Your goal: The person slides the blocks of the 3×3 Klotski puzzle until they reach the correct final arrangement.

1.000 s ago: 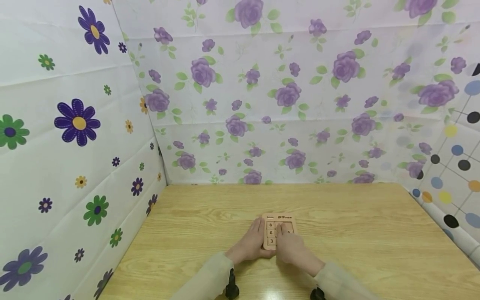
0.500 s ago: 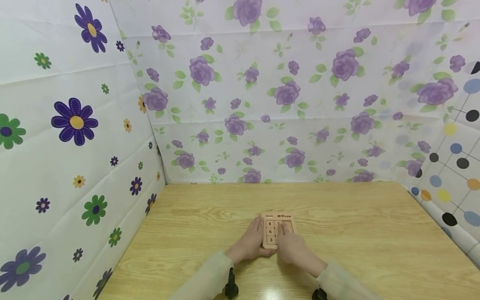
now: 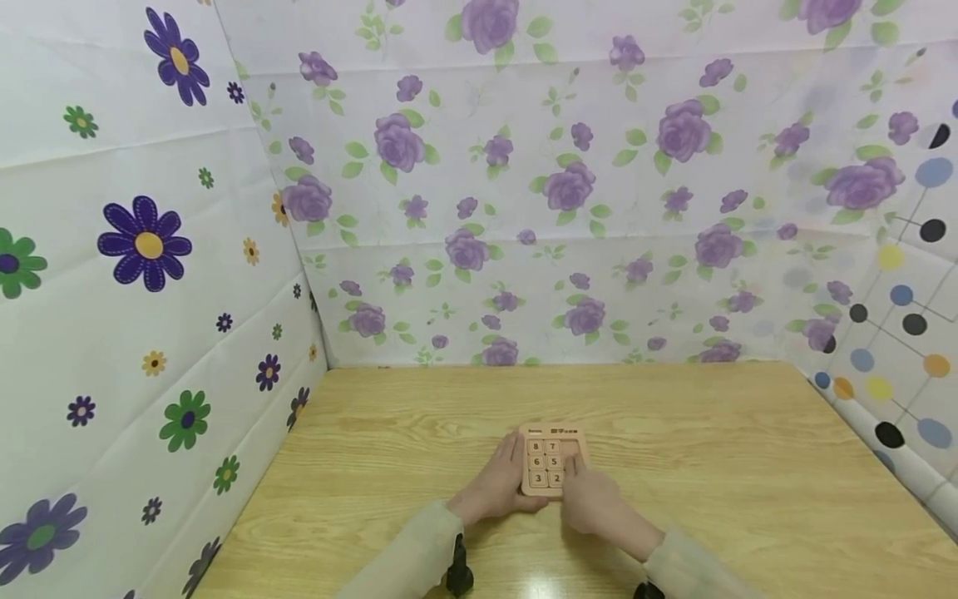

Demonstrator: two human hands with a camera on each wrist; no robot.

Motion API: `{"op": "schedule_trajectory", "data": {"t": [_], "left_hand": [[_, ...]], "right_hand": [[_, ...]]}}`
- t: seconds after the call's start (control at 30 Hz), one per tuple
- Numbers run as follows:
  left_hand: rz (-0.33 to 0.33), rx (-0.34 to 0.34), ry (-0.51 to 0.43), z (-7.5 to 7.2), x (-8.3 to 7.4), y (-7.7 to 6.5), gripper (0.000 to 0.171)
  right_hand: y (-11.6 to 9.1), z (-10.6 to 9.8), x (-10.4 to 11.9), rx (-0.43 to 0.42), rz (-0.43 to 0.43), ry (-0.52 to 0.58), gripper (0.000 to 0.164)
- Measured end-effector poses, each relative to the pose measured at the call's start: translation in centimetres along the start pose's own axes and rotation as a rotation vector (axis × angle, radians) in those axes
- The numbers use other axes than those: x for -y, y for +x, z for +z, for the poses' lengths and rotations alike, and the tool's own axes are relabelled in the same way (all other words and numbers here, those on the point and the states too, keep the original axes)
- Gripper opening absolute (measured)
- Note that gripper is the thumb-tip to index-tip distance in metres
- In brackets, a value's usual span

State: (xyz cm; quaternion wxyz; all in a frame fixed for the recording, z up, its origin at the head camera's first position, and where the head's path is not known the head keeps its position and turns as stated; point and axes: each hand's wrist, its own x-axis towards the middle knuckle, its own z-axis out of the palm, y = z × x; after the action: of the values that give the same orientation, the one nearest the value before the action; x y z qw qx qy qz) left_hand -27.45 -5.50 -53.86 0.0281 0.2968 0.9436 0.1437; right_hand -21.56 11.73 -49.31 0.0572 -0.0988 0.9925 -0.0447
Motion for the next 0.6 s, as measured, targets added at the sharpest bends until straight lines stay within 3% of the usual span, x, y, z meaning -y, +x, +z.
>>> {"op": "schedule_trajectory", "data": {"t": [0.6], "left_hand": [[0.008, -0.006, 0.014, 0.15, 0.11, -0.06, 0.114]], "right_hand": [[0.48, 0.12, -0.35, 0.009, -0.015, 0.013, 0.063]]}}
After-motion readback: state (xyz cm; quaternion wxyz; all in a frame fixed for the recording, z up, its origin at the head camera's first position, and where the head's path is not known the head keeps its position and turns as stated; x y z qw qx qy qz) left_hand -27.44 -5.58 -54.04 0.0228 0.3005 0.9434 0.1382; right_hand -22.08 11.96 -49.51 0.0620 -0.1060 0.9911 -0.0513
